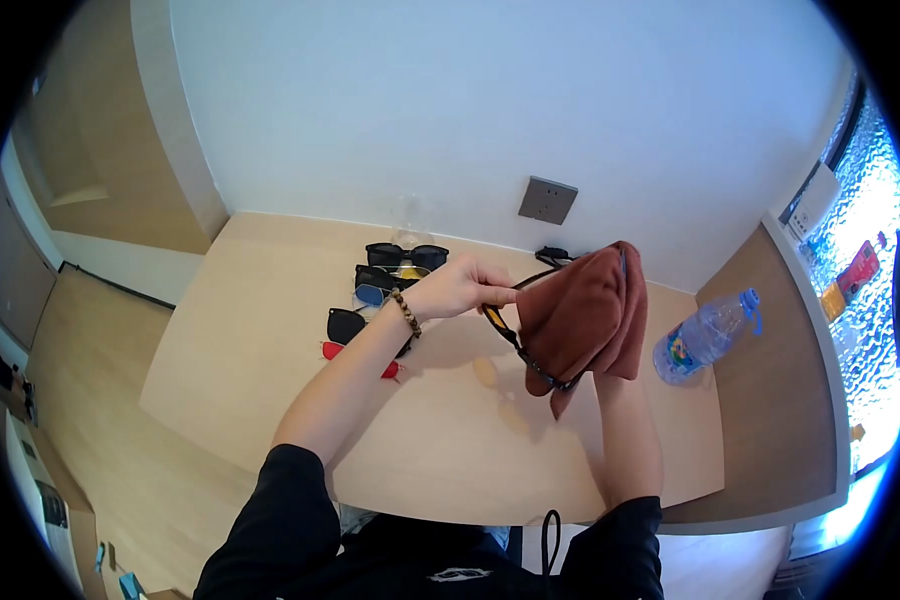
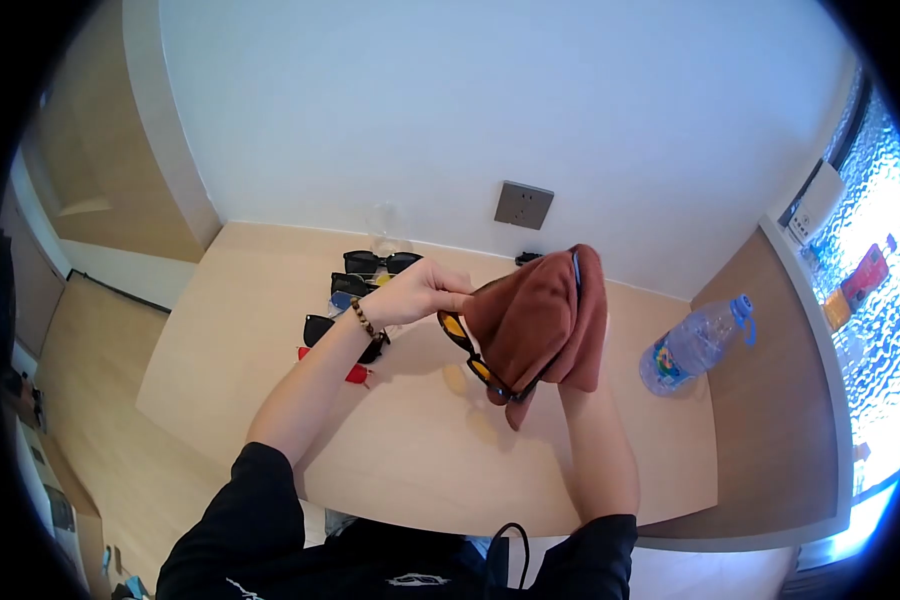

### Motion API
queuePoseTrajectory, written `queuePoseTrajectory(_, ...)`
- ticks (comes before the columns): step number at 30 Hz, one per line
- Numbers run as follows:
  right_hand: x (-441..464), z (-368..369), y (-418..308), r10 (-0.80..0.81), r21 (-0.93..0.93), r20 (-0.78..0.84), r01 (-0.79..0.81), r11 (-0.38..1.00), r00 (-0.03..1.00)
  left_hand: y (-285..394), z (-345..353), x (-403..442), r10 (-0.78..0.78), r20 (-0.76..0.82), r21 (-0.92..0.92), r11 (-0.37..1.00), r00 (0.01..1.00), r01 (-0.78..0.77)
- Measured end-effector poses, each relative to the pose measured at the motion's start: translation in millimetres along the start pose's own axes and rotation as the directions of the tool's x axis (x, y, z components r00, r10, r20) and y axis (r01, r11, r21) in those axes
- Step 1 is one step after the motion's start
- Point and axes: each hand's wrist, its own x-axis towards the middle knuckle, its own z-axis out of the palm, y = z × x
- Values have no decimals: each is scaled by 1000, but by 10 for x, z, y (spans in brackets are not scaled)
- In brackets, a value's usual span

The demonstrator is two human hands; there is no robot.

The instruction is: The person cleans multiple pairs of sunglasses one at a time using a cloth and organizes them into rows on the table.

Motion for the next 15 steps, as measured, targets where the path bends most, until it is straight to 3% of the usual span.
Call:
queuePoseTrajectory(1,4,-12,-23,0,0,-2,0,1000,1000,-43,12,25,66,-7,-69,995,998,-67)
queuePoseTrajectory(3,29,-57,-54,-426,-128,-14,421,898,904,-10,17,33,129,-42,-99,986,991,-133)
queuePoseTrajectory(4,58,-87,-66,-425,-127,-13,420,898,905,33,41,26,128,-43,-99,986,991,-132)
queuePoseTrajectory(6,140,-142,-103,-405,-373,-202,312,874,892,83,101,34,90,-224,-252,957,971,-147)
queuePoseTrajectory(7,180,-109,-152,-603,-781,-159,274,562,782,95,81,29,75,-229,-265,955,971,-136)
queuePoseTrajectory(8,217,-142,-148,-605,-782,-159,275,560,780,87,53,30,77,-228,-264,955,971,-138)
queuePoseTrajectory(10,310,-345,-53,-412,-251,-268,350,902,871,57,5,28,60,-275,-387,907,960,-168)
queuePoseTrajectory(11,357,-454,24,-298,67,-264,326,943,917,53,-19,26,42,-302,-439,880,952,-178)
queuePoseTrajectory(12,433,-568,231,-299,66,-260,326,943,918,103,-45,-8,43,-305,-441,879,951,-181)
queuePoseTrajectory(13,532,-687,569,-457,-455,-35,393,799,889,189,-72,-58,57,-234,-357,923,970,-141)
queuePoseTrajectory(14,615,-783,890,-464,-811,236,436,390,854,266,-85,-94,64,-160,-265,959,985,-105)
queuePoseTrajectory(15,652,-831,1035,-321,-885,464,440,-149,826,312,-80,-107,30,-110,-208,977,993,-53)
